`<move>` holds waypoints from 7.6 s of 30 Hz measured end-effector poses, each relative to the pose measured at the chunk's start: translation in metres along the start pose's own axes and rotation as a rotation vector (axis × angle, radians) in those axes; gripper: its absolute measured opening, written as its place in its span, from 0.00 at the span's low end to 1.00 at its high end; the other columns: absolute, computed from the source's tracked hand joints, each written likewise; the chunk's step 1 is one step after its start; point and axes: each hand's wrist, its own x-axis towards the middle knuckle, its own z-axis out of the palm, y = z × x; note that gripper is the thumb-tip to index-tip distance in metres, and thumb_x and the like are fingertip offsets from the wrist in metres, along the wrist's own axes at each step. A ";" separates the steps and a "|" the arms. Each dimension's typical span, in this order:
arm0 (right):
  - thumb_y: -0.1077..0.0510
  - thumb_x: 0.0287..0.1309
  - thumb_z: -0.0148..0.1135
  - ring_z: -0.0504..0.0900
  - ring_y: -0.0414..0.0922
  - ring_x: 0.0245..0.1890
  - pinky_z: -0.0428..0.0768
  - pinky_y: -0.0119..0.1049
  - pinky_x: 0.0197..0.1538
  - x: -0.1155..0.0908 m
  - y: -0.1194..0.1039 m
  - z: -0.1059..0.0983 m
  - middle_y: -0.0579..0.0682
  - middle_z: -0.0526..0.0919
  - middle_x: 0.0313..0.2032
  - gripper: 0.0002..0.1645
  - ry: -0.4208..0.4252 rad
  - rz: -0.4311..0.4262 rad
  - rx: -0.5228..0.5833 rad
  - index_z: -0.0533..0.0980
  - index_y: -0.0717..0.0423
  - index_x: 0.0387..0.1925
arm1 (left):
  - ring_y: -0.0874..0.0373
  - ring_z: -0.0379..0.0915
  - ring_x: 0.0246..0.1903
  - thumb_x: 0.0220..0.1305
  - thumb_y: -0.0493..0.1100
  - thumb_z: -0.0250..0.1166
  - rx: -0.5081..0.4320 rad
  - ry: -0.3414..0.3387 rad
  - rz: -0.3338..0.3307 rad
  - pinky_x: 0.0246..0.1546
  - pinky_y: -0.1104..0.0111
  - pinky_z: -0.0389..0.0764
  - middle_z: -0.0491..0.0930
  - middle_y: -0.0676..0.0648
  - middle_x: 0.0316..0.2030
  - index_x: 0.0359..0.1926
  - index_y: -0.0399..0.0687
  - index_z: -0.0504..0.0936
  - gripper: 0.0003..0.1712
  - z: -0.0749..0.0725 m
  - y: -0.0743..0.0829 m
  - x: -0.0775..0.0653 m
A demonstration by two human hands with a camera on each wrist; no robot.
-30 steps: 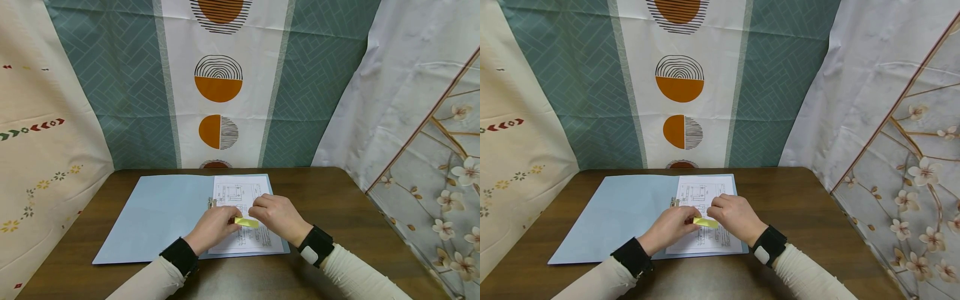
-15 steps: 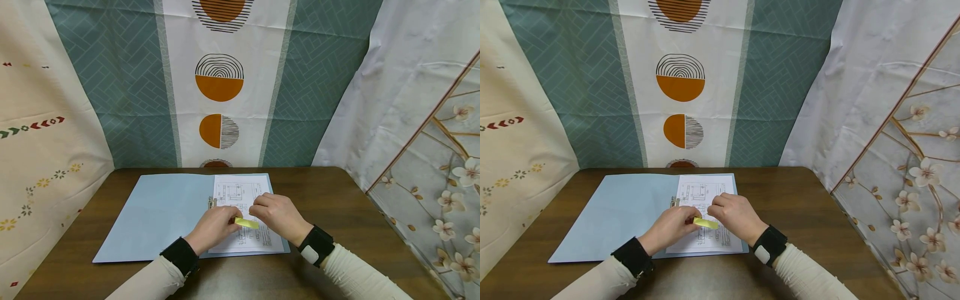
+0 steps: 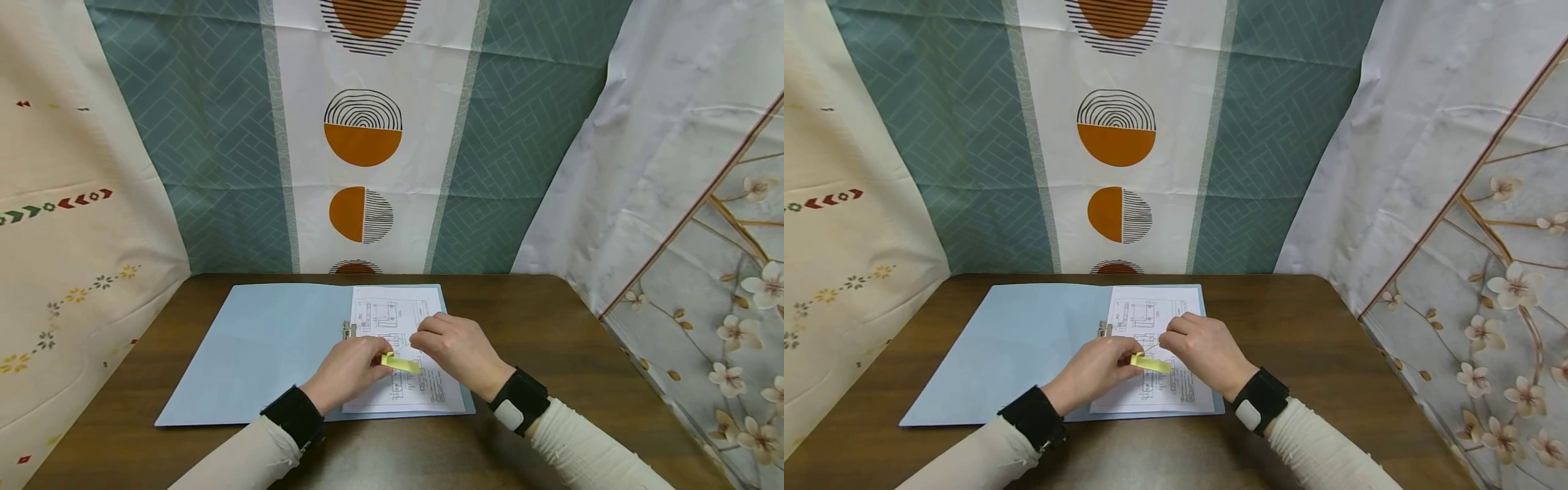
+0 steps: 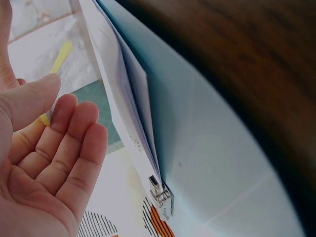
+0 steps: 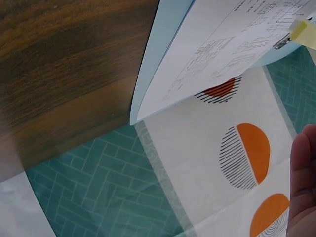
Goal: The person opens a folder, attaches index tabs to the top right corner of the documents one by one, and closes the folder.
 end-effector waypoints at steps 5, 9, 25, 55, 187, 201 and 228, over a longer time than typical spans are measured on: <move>0.54 0.46 0.78 0.78 0.35 0.38 0.77 0.26 0.46 -0.002 0.001 -0.002 0.37 0.83 0.38 0.17 0.011 0.014 0.000 0.86 0.43 0.42 | 0.65 0.70 0.26 0.56 0.48 0.74 -0.001 0.003 -0.012 0.29 0.70 0.71 0.74 0.64 0.27 0.38 0.56 0.83 0.10 -0.001 -0.002 -0.001; 0.54 0.47 0.78 0.77 0.34 0.37 0.77 0.26 0.44 -0.004 0.002 -0.003 0.37 0.82 0.37 0.16 0.023 0.017 0.018 0.86 0.43 0.41 | 0.65 0.69 0.26 0.56 0.48 0.74 0.001 0.009 -0.027 0.29 0.71 0.71 0.74 0.64 0.27 0.38 0.57 0.83 0.09 -0.001 -0.002 -0.003; 0.54 0.44 0.79 0.78 0.37 0.38 0.78 0.29 0.45 -0.014 0.007 -0.001 0.39 0.84 0.37 0.19 0.011 0.065 0.021 0.86 0.43 0.42 | 0.64 0.67 0.35 0.55 0.50 0.74 0.103 0.020 0.000 0.36 0.71 0.71 0.73 0.59 0.36 0.37 0.58 0.83 0.10 -0.005 0.006 -0.018; 0.55 0.46 0.78 0.77 0.37 0.37 0.78 0.29 0.42 -0.017 0.011 0.002 0.39 0.83 0.36 0.17 0.013 0.084 0.013 0.87 0.44 0.42 | 0.67 0.63 0.30 0.57 0.52 0.69 0.168 -0.126 0.159 0.30 0.75 0.67 0.71 0.62 0.30 0.34 0.61 0.80 0.06 -0.001 0.039 -0.062; 0.62 0.57 0.68 0.81 0.47 0.37 0.80 0.41 0.39 0.014 0.151 0.098 0.48 0.84 0.36 0.07 -0.162 0.333 -0.161 0.86 0.49 0.37 | 0.47 0.68 0.64 0.70 0.51 0.58 0.522 -0.182 -0.071 0.65 0.58 0.65 0.77 0.41 0.60 0.58 0.37 0.80 0.26 0.003 -0.021 -0.006; 0.64 0.57 0.67 0.83 0.46 0.41 0.80 0.39 0.41 0.009 0.151 0.100 0.46 0.85 0.40 0.11 -0.213 0.353 -0.156 0.87 0.48 0.39 | 0.48 0.72 0.59 0.70 0.48 0.57 0.536 -0.150 -0.017 0.63 0.59 0.66 0.79 0.41 0.56 0.55 0.35 0.81 0.23 0.003 -0.021 -0.007; 0.61 0.58 0.64 0.82 0.44 0.44 0.79 0.39 0.48 0.004 0.152 0.095 0.44 0.84 0.42 0.12 -0.332 0.328 -0.061 0.87 0.50 0.41 | 0.48 0.71 0.59 0.70 0.49 0.58 0.529 -0.160 -0.038 0.62 0.59 0.68 0.78 0.41 0.57 0.56 0.36 0.81 0.24 0.003 -0.020 -0.006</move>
